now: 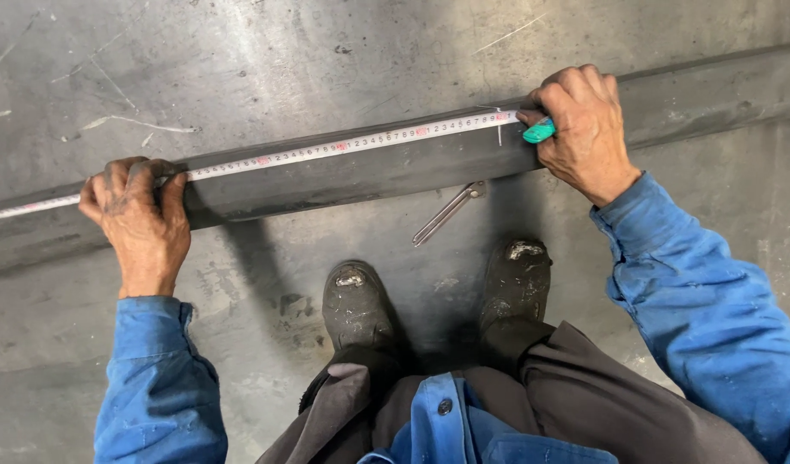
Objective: Measuring and marking metal tubes using a tape measure and a marker.
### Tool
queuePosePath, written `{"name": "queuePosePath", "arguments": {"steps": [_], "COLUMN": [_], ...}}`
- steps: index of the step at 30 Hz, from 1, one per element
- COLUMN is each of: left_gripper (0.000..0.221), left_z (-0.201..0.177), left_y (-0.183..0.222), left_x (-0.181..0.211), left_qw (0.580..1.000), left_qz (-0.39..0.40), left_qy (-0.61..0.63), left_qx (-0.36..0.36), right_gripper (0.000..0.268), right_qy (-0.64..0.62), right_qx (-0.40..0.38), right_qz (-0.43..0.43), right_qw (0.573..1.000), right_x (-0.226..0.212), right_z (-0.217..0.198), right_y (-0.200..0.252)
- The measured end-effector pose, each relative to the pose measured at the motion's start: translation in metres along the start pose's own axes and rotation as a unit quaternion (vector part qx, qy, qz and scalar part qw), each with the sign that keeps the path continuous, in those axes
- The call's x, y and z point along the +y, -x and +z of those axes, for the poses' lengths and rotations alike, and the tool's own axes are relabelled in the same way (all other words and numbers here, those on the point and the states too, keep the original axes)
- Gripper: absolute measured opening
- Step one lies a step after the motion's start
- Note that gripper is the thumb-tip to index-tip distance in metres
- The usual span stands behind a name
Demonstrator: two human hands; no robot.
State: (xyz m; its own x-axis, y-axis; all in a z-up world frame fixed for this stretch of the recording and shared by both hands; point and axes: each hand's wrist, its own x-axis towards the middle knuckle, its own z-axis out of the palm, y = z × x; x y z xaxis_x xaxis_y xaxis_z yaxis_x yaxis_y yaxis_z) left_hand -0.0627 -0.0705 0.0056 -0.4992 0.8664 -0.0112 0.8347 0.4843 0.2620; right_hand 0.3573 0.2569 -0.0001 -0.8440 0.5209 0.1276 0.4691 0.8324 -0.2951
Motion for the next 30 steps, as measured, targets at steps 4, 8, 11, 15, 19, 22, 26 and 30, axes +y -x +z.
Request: {"name": "queuePosePath", "arguments": {"steps": [4, 8, 11, 15, 19, 22, 26, 30], "left_gripper": [0.015, 0.016, 0.014, 0.013, 0.013, 0.013, 0.01, 0.011], "left_z": [0.0, -0.004, -0.003, 0.001, 0.003, 0.006, 0.006, 0.007], "left_y": [-0.001, -0.005, -0.007, -0.006, -0.006, -0.008, -0.011, -0.009], "left_x": [0.0, 0.008, 0.008, 0.005, 0.007, 0.01, 0.014, 0.013], "left_qw": [1.0, 1.0, 1.0, 0.999, 0.999, 0.999, 0.998, 0.999], "left_qz": [0.001, 0.0, -0.002, -0.019, -0.011, 0.002, 0.024, 0.026], "left_qy": [0.0, 0.013, 0.018, 0.018, 0.031, 0.035, 0.037, 0.034], "left_qx": [0.008, 0.012, 0.015, 0.019, 0.027, 0.027, 0.035, 0.034], "right_gripper": [0.017, 0.018, 0.018, 0.019, 0.02, 0.019, 0.019, 0.021], "right_qy": [0.047, 0.048, 0.042, 0.063, 0.107, 0.108, 0.102, 0.116], "right_qx": [-0.008, -0.012, -0.011, -0.013, -0.028, -0.031, -0.037, -0.04], "right_qz": [-0.002, -0.006, -0.009, -0.02, -0.017, -0.014, -0.012, -0.017], "right_qw": [0.999, 0.999, 0.999, 0.998, 0.994, 0.994, 0.994, 0.992], "right_x": [0.009, 0.004, 0.005, 0.012, 0.016, 0.017, 0.018, 0.022], "right_z": [0.01, 0.004, 0.004, 0.007, 0.009, 0.009, 0.008, 0.01], "right_y": [0.006, 0.006, 0.008, 0.013, 0.017, 0.019, 0.021, 0.023]}}
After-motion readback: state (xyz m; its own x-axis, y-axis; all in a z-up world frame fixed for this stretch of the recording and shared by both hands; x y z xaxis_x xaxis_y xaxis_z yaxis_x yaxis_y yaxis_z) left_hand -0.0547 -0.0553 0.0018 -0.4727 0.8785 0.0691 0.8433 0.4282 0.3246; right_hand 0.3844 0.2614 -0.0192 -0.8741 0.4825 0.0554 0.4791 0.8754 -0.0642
